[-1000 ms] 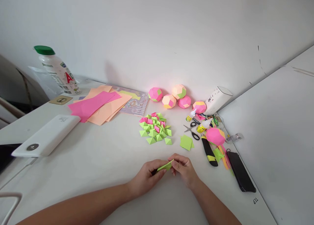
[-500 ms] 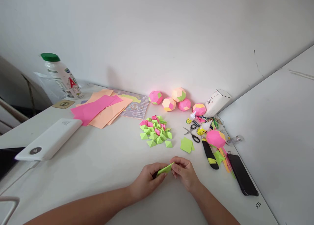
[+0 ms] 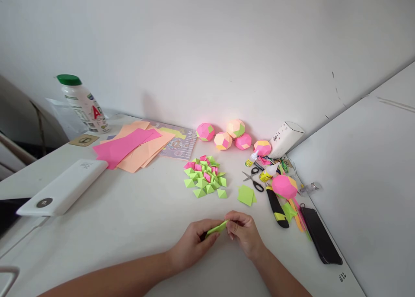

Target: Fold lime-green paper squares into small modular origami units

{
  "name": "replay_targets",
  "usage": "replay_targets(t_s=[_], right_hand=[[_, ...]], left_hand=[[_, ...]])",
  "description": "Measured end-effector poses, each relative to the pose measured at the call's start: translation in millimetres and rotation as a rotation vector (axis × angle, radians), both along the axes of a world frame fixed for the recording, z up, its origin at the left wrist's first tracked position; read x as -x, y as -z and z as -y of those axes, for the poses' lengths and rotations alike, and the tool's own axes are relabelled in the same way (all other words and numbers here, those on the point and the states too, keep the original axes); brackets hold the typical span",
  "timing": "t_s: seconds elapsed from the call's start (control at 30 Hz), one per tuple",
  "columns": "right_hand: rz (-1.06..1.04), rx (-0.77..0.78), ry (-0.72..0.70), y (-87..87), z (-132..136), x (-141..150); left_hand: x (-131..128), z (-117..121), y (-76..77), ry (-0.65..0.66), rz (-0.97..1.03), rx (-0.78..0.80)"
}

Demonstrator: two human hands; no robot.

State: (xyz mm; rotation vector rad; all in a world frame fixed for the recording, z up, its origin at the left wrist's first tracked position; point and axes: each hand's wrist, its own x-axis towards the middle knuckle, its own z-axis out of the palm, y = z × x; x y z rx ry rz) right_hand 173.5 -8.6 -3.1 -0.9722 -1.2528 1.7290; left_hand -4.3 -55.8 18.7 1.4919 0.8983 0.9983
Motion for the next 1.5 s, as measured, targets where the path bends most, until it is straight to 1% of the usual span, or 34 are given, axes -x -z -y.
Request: replay_targets(t_s=[0.17,0.43,0.67,1.03,1.27,1.5], right_hand=[[-0.043,-0.024,0.002,0.1,0,1],[0.001,0.001,-0.038,-3.8,-1,1],[-0.012,0.013,-0.070,-6.8,0,2],[0.027,-0.042,-0.042,-14.2,1,5],[0.033,-0.060,-0.018,-14.1,2,3],[-0.008,-0.030,-0.023,-12.1,2,2]], left_hand=[[0,-1,0.0,0.006,0.007,0.007],[1,-2,-1.3,0.011,0.059,0.008],[0,-1,4.0,0.005,0.048,0.005],[1,-2,7.0,-0.002,0.039,0.046],[0,0,8.5,-0.031,-0.014,0.081],[0,1,9.3,-0.034,-0.027,0.085]])
